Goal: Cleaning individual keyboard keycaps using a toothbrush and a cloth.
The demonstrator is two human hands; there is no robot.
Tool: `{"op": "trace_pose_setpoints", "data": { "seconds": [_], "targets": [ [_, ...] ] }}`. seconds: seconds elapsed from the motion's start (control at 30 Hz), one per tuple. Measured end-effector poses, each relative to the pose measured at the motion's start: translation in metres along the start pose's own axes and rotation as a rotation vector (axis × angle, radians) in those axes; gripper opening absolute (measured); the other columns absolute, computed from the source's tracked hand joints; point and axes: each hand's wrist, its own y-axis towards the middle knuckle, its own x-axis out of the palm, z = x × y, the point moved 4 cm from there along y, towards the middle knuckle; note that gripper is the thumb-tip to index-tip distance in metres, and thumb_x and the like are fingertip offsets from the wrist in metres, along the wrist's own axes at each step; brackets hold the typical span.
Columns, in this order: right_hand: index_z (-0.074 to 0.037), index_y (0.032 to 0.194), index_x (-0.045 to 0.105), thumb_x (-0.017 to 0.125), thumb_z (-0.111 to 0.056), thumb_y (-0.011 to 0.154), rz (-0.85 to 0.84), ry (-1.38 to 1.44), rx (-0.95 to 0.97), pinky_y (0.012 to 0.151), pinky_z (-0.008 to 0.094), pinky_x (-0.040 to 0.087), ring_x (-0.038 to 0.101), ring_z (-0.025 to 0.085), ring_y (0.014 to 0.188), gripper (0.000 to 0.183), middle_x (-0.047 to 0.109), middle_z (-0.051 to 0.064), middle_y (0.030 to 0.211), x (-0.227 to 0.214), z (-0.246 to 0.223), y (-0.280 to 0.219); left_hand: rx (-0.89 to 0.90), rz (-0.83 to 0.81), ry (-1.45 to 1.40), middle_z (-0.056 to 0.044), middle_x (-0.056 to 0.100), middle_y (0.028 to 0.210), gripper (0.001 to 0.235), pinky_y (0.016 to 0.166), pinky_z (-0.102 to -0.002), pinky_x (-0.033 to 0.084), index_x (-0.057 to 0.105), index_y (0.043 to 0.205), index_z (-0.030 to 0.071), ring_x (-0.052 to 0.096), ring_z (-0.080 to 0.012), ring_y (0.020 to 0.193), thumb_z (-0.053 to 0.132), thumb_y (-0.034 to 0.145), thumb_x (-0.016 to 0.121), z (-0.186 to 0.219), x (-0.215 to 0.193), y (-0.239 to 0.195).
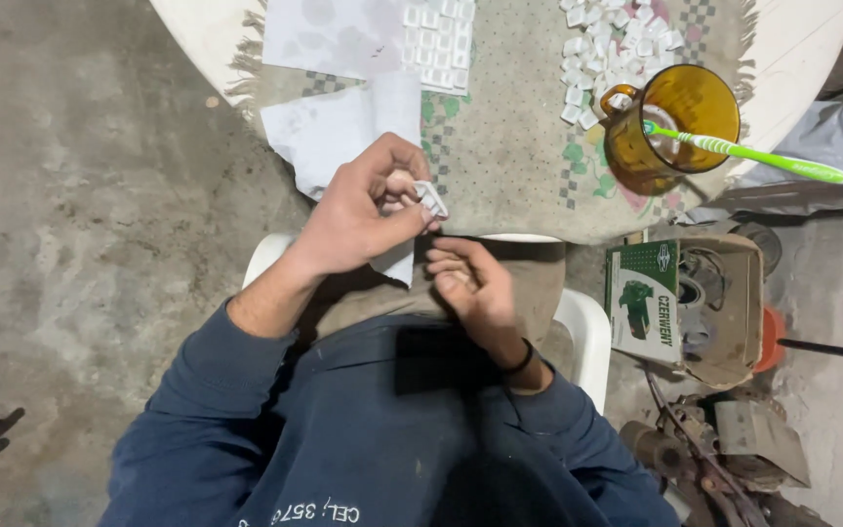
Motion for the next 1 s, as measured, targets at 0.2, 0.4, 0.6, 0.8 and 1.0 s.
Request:
{"op": "trace_pose_setpoints", "data": {
  "seconds": [0.2,0.4,0.6,0.8,1.0],
  "targets": [
    [0.006,0.129,0.06,0.067,-0.01,0.097,-0.321,0.276,0.271,0.1,0.03,0.048,0.06,0.012,0.111,0.037,0.065,0.006,0.12,0.033,0.012,0.016,0.103,-0.122,-0.039,-0.006,0.066,0.104,0.023,0.083,-0.027,0.058,0.051,0.119,0.002,0.068,-0.0092,0.093,-0.001,0.101,0.064,0.006,0.003,0.003],
    [0.012,0.133,0.061,0.063,-0.019,0.105,-0.149,0.391,0.182,0.104,0.034,0.05,0.065,0.02,0.113,0.042,0.07,0.013,0.123,0.002,-0.007,0.006,-0.187,-0.054,-0.065,-0.006,0.073,0.097,0.02,0.075,-0.024,0.056,0.056,0.114,0.002,0.069,-0.0077,0.087,0.0,0.096,0.065,-0.002,-0.019,-0.049],
    [0.01,0.143,0.055,0.062,-0.021,0.103,-0.097,0.649,0.109,0.113,0.042,0.048,0.065,0.029,0.125,0.052,0.066,0.019,0.136,-0.009,-0.02,0.003,-0.288,0.019,0.432,-0.003,0.072,0.078,0.021,0.061,-0.025,0.051,0.065,0.11,0.007,0.066,-0.0093,0.068,0.006,0.09,0.071,-0.006,-0.011,-0.051],
    [0.007,0.145,0.044,0.058,-0.027,0.094,0.127,1.181,0.376,0.107,0.043,0.05,0.066,0.032,0.123,0.063,0.062,0.021,0.137,0.002,0.013,-0.005,-0.222,-0.136,0.538,-0.004,0.075,0.077,0.036,0.06,-0.035,0.054,0.056,0.119,0.012,0.075,-0.0223,0.068,0.01,0.086,0.07,0.005,0.022,-0.027],
    [0.001,0.137,0.057,0.056,-0.006,0.113,0.063,0.421,0.086,0.095,0.033,0.052,0.064,0.015,0.109,0.026,0.068,0.007,0.123,0.0,0.034,-0.017,-0.137,-0.206,0.643,-0.007,0.073,0.075,0.048,0.058,-0.041,0.053,0.048,0.13,0.012,0.073,-0.0301,0.067,0.008,0.086,0.069,-0.006,0.035,-0.024]
  ]
}}
